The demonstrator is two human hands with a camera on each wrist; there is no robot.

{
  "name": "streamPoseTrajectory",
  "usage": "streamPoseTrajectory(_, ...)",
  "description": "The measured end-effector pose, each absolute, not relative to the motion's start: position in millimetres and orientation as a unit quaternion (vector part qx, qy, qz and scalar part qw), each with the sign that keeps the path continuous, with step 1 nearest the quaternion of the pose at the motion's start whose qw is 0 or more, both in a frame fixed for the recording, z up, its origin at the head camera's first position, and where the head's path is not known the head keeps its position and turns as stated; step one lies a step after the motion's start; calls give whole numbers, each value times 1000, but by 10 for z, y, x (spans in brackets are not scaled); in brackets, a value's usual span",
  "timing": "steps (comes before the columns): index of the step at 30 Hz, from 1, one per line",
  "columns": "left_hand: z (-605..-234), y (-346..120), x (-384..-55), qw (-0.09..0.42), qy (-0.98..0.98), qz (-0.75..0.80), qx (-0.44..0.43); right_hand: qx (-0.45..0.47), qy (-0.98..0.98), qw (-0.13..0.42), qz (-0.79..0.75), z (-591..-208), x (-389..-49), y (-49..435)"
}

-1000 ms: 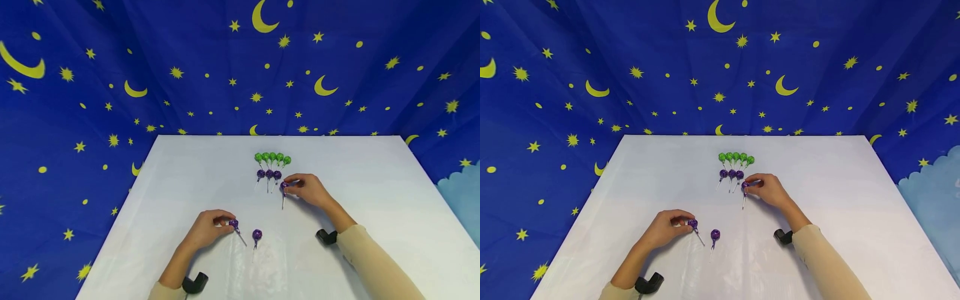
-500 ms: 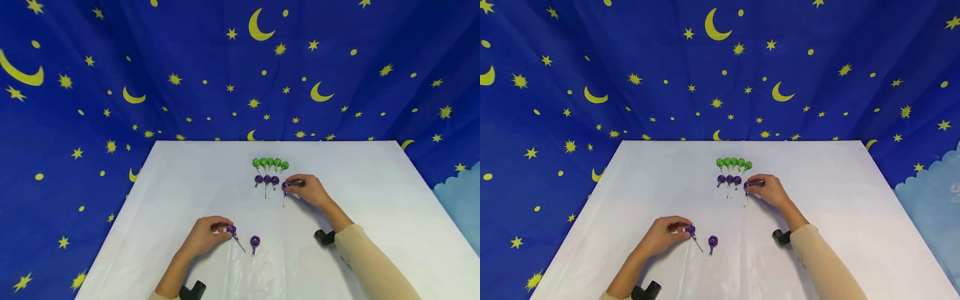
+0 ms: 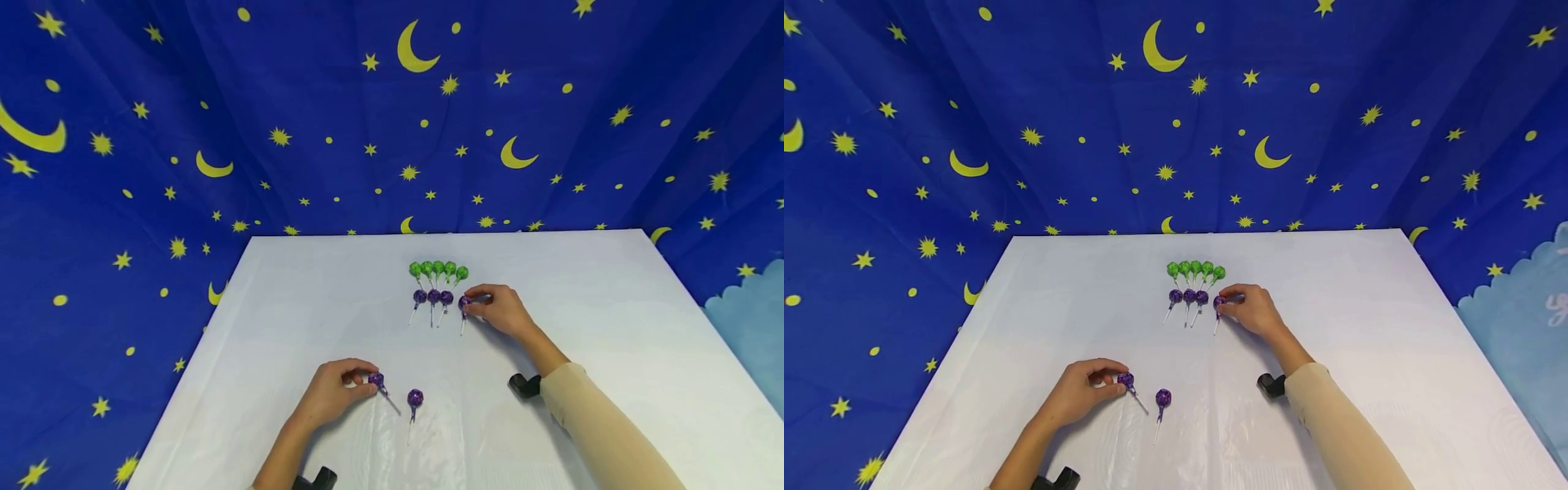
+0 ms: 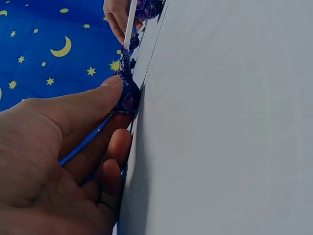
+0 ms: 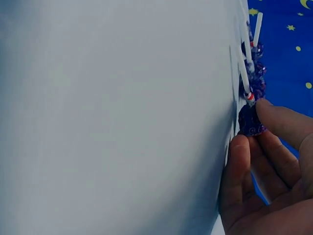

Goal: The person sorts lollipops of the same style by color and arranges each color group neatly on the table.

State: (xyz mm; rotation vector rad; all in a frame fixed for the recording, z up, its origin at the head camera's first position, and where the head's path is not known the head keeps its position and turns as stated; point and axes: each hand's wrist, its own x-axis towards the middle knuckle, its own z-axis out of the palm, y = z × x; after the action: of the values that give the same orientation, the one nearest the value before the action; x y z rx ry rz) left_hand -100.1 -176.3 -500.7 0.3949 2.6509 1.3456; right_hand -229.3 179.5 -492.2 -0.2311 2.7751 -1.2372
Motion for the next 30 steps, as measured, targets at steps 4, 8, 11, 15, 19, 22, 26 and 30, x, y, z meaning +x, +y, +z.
streamPoseTrajectory(4, -5017, -1760, -986, 71, 881, 449, 129, -68, 912, 44, -402, -4932, -2300, 1779)
streamPoseTrajectory(8, -5030, -1763, -980, 67, 882, 448, 129, -58, 913, 42, -402, -4934, -2297, 1754)
streamPoseTrajectory(11, -5031, -1763, -974, 67, 882, 449, 126, -61, 912, 45, -402, -4938, -2304, 1734)
streamPoseTrajectory(15, -5029, -1760, -971, 66, 880, 453, 123, -66, 910, 43, -406, -4927, -2318, 1708)
streamPoseTrajectory(19, -5033, -1758, -975, 65, 880, 454, 124, -62, 909, 42, -410, -4910, -2326, 1684)
streamPoseTrajectory(22, -5028, -1757, -980, 63, 881, 451, 125, -60, 909, 42, -411, -4906, -2332, 1674)
streamPoseTrajectory(26, -5020, -1756, -988, 60, 882, 448, 130, -57, 910, 40, -408, -4909, -2332, 1681)
streamPoseTrajectory(30, -5018, -1755, -993, 63, 882, 450, 130, -57, 910, 39, -409, -4912, -2330, 1693)
